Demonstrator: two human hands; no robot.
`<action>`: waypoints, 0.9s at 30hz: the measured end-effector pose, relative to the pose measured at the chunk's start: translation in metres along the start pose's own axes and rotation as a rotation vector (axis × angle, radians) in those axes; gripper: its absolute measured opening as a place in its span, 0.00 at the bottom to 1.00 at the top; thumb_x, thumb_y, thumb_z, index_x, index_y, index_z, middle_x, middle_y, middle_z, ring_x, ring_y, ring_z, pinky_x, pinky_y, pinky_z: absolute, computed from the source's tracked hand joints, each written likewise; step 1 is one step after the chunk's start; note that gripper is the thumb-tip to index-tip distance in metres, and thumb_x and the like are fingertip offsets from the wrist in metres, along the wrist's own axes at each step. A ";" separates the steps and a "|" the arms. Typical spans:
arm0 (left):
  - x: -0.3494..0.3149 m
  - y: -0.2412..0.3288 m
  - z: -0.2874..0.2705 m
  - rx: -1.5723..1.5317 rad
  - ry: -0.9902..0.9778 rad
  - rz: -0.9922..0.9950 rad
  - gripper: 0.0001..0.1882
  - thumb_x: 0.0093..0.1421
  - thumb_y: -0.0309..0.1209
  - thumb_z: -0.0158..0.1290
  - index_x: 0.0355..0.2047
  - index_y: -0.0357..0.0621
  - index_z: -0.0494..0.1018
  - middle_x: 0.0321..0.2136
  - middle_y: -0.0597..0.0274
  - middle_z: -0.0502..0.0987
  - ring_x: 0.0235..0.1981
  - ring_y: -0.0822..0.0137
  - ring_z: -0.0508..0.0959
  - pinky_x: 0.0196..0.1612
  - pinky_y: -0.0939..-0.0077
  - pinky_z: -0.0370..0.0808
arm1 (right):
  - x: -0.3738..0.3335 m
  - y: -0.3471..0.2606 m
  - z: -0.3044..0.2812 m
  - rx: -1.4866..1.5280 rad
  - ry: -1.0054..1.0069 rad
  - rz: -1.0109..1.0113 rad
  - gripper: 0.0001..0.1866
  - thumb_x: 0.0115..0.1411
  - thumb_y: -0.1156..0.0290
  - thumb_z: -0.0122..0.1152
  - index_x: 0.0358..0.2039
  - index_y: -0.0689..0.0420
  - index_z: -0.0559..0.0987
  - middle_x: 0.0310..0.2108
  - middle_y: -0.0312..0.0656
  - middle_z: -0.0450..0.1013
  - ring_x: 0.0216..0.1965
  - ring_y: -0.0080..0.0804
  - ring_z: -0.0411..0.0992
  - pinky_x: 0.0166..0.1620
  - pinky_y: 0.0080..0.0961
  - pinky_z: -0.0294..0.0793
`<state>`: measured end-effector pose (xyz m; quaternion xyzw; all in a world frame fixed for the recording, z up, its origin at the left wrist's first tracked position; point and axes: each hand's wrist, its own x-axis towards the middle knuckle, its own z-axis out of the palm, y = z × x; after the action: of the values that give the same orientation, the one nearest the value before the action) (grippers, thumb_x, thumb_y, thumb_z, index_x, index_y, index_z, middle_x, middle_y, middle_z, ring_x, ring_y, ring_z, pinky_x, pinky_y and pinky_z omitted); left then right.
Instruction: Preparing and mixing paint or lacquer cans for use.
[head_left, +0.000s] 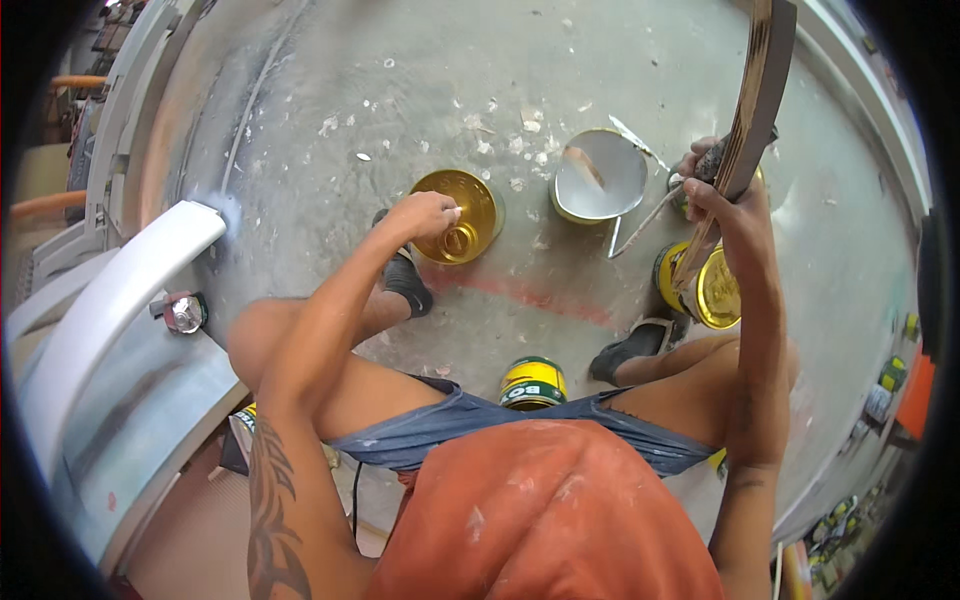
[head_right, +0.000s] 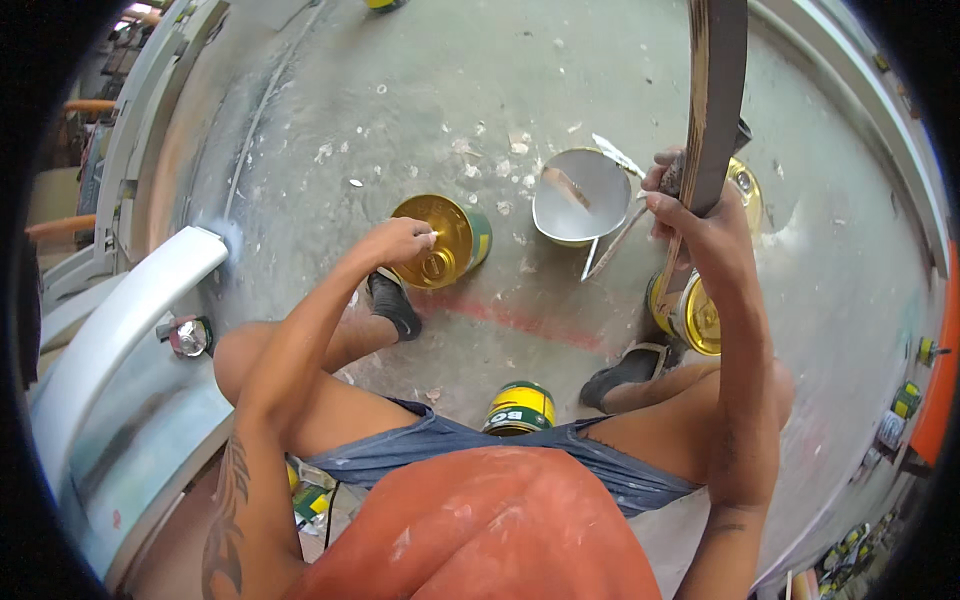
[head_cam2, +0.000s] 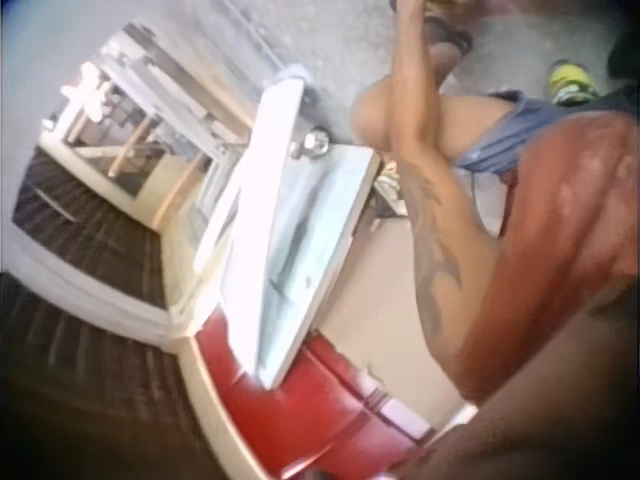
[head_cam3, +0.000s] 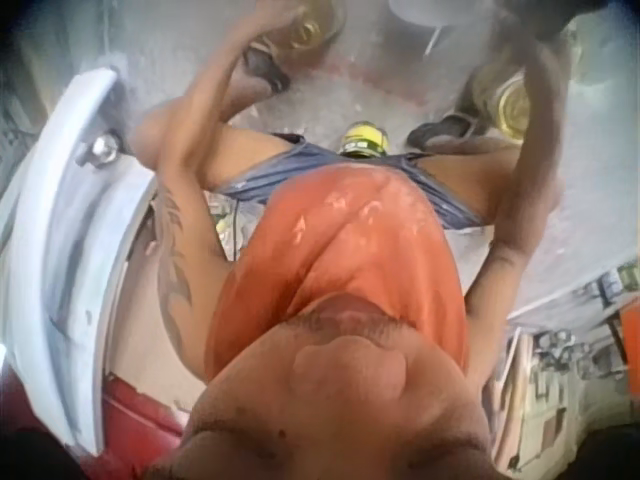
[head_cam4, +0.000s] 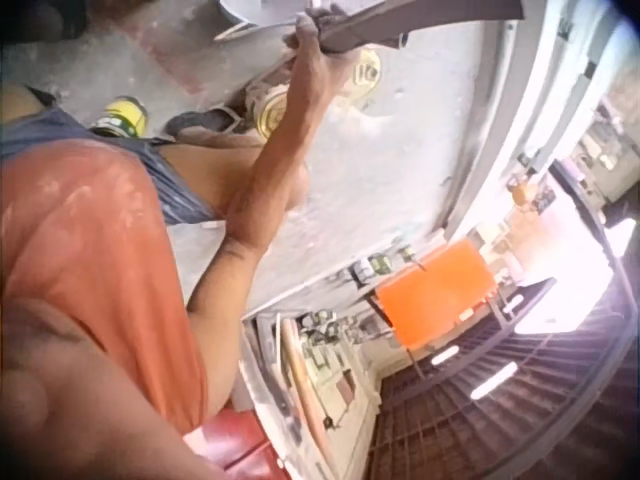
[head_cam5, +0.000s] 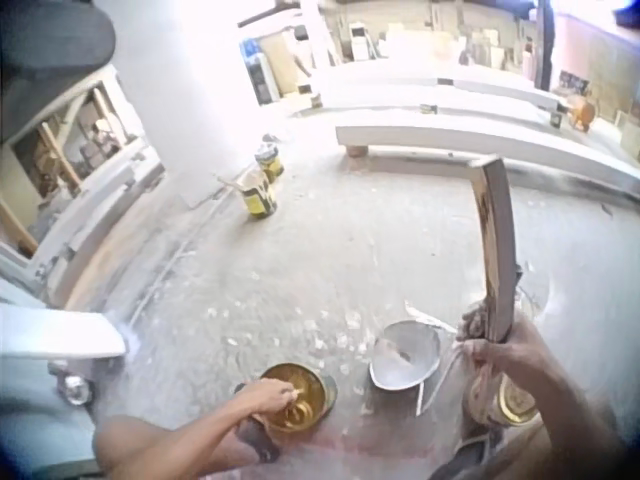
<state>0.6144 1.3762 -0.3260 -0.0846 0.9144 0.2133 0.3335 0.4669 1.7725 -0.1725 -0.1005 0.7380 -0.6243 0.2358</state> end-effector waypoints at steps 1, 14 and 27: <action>0.000 0.007 0.001 -0.008 0.023 0.004 0.21 0.67 0.46 0.47 0.41 0.43 0.80 0.43 0.47 0.82 0.45 0.45 0.80 0.47 0.53 0.75 | -0.003 0.002 -0.004 -0.009 0.019 -0.022 0.21 0.59 0.75 0.67 0.52 0.59 0.75 0.39 0.34 0.76 0.29 0.20 0.72 0.34 0.20 0.72; -0.003 0.025 0.038 0.095 0.178 -0.043 0.18 0.65 0.45 0.50 0.44 0.49 0.83 0.45 0.51 0.83 0.48 0.47 0.81 0.49 0.52 0.77 | -0.014 0.001 0.009 0.020 -0.060 -0.171 0.33 0.60 0.72 0.67 0.62 0.66 0.65 0.47 0.41 0.74 0.39 0.27 0.78 0.44 0.23 0.79; -0.083 0.093 0.048 -1.490 -0.159 0.313 0.46 0.69 0.66 0.36 0.72 0.41 0.53 0.69 0.48 0.62 0.67 0.50 0.67 0.67 0.56 0.64 | -0.020 0.028 0.130 0.363 -0.268 -0.473 0.33 0.57 0.82 0.66 0.61 0.60 0.61 0.54 0.47 0.68 0.48 0.37 0.77 0.52 0.37 0.79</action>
<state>0.6781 1.4823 -0.2742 -0.1409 0.5036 0.8238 0.2189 0.5499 1.6734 -0.2096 -0.3066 0.5332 -0.7645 0.1932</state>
